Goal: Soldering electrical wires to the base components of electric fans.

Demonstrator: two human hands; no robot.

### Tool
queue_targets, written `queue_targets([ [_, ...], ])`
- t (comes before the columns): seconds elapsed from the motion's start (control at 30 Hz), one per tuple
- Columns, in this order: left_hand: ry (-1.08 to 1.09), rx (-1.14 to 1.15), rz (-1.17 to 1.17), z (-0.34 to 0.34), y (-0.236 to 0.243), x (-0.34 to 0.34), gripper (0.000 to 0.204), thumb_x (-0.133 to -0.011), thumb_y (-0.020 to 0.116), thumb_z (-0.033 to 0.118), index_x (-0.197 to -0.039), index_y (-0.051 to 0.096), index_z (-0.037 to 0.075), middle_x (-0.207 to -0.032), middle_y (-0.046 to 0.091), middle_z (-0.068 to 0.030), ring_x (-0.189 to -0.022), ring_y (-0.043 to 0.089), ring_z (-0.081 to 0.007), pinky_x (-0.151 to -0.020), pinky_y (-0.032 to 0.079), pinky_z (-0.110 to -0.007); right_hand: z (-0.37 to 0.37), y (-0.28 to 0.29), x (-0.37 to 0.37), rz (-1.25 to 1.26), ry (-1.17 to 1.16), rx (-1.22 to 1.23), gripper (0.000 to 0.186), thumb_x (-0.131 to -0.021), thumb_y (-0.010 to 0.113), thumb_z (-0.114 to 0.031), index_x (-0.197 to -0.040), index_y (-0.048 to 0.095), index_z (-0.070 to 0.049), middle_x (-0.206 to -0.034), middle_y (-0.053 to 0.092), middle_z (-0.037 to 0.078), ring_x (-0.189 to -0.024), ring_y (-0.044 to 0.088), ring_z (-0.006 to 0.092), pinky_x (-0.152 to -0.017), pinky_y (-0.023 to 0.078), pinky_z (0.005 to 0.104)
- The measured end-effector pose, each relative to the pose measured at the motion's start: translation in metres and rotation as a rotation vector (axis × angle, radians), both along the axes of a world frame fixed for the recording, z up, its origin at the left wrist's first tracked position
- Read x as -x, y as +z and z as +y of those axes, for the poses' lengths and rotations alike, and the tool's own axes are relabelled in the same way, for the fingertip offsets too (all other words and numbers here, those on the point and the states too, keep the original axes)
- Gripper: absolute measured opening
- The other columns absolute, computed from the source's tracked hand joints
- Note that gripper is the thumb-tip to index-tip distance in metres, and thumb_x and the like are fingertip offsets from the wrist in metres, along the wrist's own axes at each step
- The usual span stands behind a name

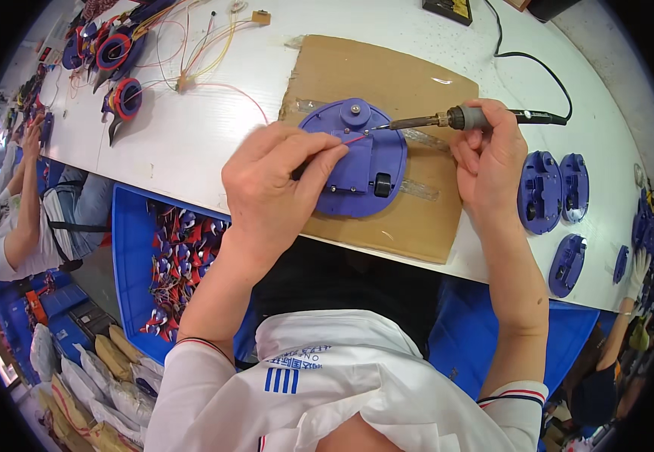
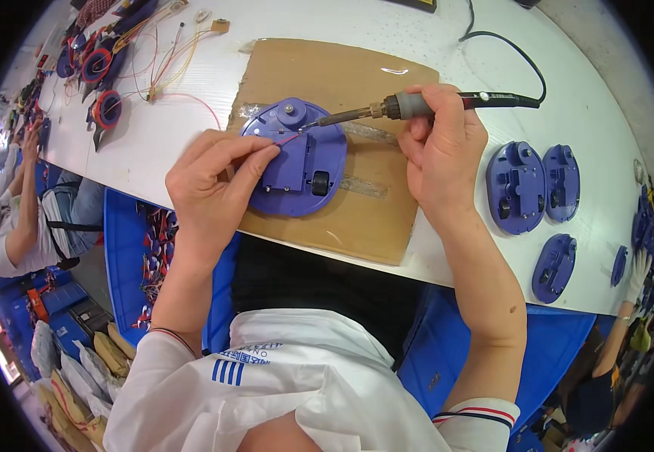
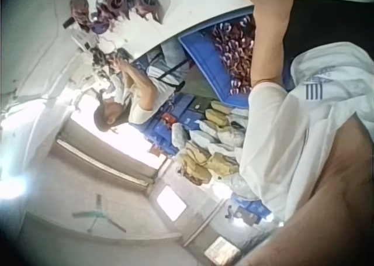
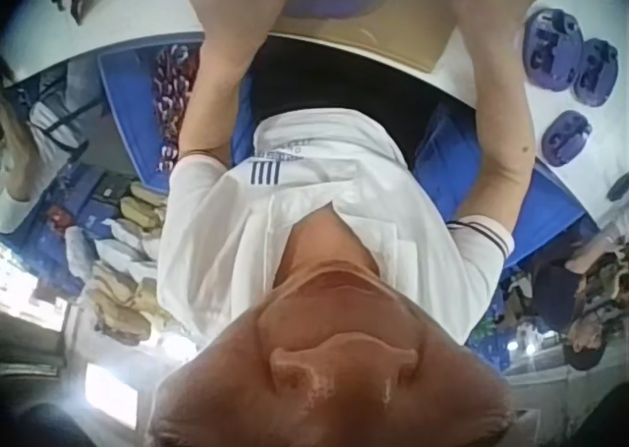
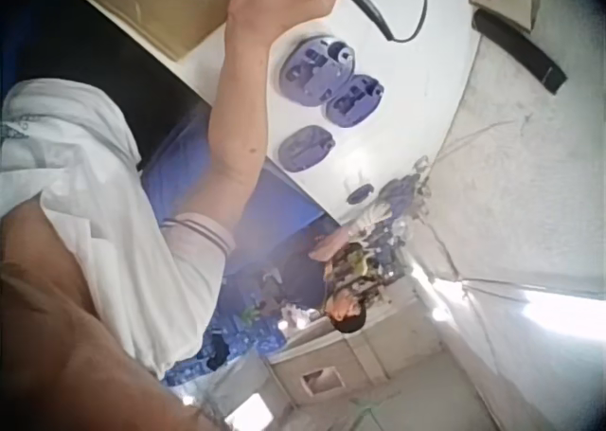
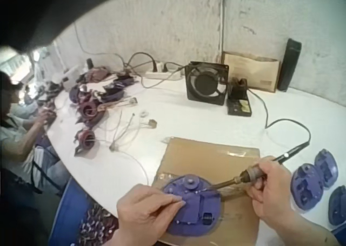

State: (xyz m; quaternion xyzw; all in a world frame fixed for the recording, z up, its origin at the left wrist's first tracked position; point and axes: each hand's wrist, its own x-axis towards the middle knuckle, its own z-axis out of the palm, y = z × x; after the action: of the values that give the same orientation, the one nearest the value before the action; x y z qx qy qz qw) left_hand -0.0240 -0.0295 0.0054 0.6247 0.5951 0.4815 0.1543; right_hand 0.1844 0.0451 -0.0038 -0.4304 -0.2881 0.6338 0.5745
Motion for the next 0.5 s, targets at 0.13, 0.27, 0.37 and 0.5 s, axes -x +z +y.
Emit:
queue_targets([
  [0.13, -0.009, -0.151, 0.38, 0.004, 0.004, 0.002, 0.014, -0.065, 0.072, -0.002, -0.073, 0.066, 0.007, -0.067, 0.053, -0.0004, -0.063, 0.045, -0.0125, -0.057, 0.037, -0.023, 0.001, -0.003, 0.001, -0.057, 0.051, -0.115, 0.022, -0.093, 0.051, -0.021, -0.09, 0.063, -0.003, -0.056, 0.044, 0.0, -0.038, 0.025, 0.0038, -0.037, 0.021, 0.0179],
  [0.27, 0.007, -0.21, 0.273, 0.006, 0.001, -0.002, 0.016, -0.061, 0.072, -0.004, -0.07, 0.065, 0.007, -0.068, 0.054, 0.0, -0.068, 0.045, -0.0149, -0.061, 0.039, -0.025, 0.0, -0.005, 0.002, -0.046, 0.02, -0.046, 0.023, -0.093, 0.051, -0.022, -0.09, 0.062, -0.002, -0.055, 0.043, 0.0, -0.038, 0.025, 0.0037, -0.037, 0.021, 0.0177],
  [0.37, 0.023, -0.243, 0.215, 0.004, -0.005, -0.007, 0.017, -0.059, 0.072, -0.005, -0.068, 0.064, 0.007, -0.069, 0.055, 0.0003, -0.069, 0.045, -0.0158, -0.062, 0.039, -0.026, 0.0, -0.004, 0.003, -0.051, 0.011, -0.046, 0.023, -0.093, 0.052, -0.022, -0.09, 0.062, -0.002, -0.055, 0.043, 0.0, -0.037, 0.025, 0.0037, -0.037, 0.021, 0.0176],
  [0.5, 0.073, -0.277, 0.136, 0.0, -0.014, -0.011, 0.018, -0.058, 0.072, -0.006, -0.066, 0.063, 0.007, -0.069, 0.055, 0.0008, -0.067, 0.045, -0.0158, -0.062, 0.039, -0.025, 0.0, -0.004, 0.004, -0.054, 0.003, -0.045, 0.023, -0.092, 0.052, -0.021, -0.09, 0.062, -0.001, -0.054, 0.043, -0.001, -0.037, 0.025, 0.0037, -0.037, 0.021, 0.0174],
])
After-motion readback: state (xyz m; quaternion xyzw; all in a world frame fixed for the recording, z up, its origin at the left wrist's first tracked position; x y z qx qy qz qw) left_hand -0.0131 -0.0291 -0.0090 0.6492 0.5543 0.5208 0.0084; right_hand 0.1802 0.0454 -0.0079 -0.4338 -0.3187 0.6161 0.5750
